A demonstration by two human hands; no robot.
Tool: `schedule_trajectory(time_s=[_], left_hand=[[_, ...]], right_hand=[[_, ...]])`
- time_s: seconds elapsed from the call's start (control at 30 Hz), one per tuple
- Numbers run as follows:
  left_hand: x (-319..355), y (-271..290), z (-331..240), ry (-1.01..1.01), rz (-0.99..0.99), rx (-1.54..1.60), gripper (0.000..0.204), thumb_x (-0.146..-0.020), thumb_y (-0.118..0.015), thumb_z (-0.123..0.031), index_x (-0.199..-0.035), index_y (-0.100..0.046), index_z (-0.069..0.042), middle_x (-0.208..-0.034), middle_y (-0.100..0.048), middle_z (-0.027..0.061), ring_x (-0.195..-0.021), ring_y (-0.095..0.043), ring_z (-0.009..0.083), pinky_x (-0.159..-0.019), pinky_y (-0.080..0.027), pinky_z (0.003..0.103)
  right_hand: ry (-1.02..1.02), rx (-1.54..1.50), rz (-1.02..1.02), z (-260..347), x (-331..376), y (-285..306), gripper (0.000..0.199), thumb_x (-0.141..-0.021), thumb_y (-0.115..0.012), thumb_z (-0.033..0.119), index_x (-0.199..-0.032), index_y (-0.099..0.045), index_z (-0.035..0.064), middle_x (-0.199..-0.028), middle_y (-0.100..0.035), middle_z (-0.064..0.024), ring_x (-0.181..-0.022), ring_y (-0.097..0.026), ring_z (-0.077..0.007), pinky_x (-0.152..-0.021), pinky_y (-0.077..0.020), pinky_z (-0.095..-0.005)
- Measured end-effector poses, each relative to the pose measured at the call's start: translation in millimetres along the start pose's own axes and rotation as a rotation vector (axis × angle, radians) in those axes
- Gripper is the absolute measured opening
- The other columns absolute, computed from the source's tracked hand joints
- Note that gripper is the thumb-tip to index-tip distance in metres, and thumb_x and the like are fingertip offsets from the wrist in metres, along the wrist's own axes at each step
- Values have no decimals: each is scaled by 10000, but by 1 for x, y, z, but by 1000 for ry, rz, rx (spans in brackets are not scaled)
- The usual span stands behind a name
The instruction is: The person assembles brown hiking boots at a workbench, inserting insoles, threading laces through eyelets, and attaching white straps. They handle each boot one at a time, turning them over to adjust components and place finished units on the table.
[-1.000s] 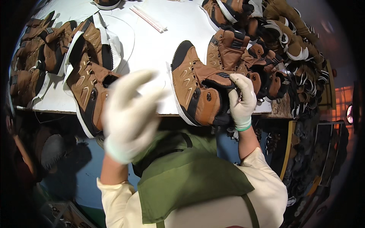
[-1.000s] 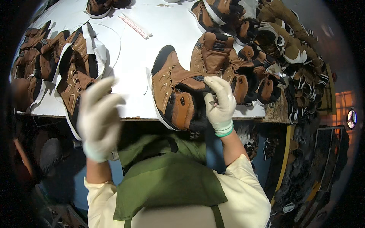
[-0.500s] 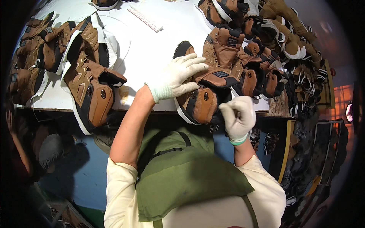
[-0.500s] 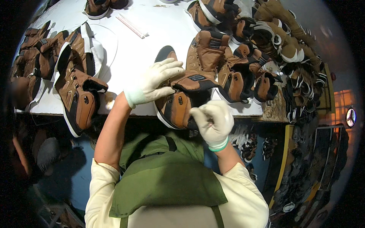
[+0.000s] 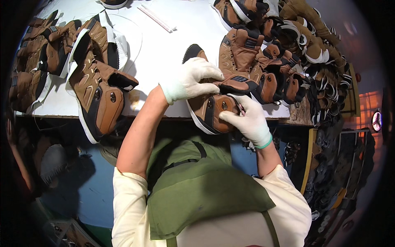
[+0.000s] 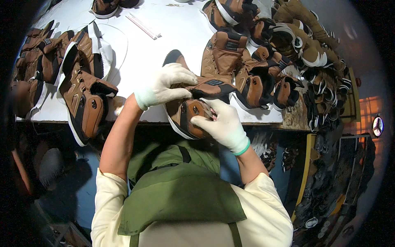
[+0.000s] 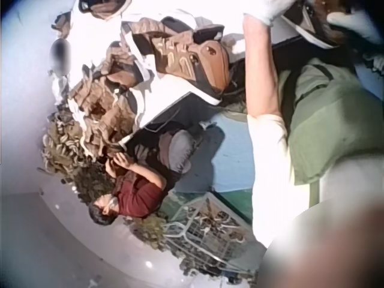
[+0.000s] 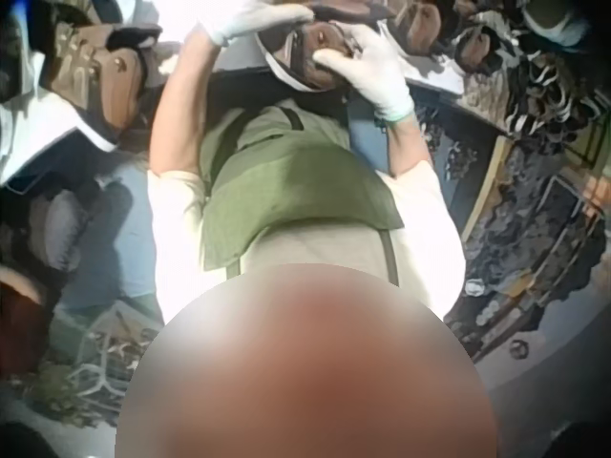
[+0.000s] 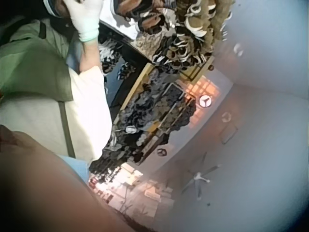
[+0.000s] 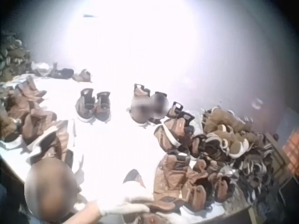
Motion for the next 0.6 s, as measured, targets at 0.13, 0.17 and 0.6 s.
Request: schedule_trajectory(time_s=[0.13, 0.17, 0.6], left_hand=[[-6, 3, -17, 47, -16, 82, 351, -779, -767, -193, -1064, -648, -26, -1078, -648, 128, -995, -618, 277, -890, -496, 374], [-8, 3, -21, 77, -10, 142, 353, -783, -763, -196, -1065, -644, -21, -1070, -648, 131, -991, -621, 273, -891, -496, 370], [-10, 8, -45, 498, 232, 174, 284, -908, -634, -251, -1081, -646, -26, -889, -667, 92, -818, -623, 172, -771, -502, 302]], right_hand=[[-65, -301, 139, 9, 2, 12, 475, -757, -782, 56, -1184, -610, -64, -1114, -664, -101, -1011, -605, -135, -912, -482, -282], [-31, -322, 141, 8, 4, 15, 464, -744, -788, 46, -1165, -624, -58, -1112, -665, -101, -1010, -609, -139, -915, -482, -285], [104, -687, 164, -16, 3, 9, 530, -645, -850, 15, -1131, -649, -46, -1101, -676, -126, -1022, -632, -184, -942, -493, -349]])
Point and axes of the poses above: each hand's wrist, its own x-axis away from the middle knuckle, its own y-axis out of the back of the hand, z = x × y, the point moved 4 cm from there along -x, towards the middle knuckle
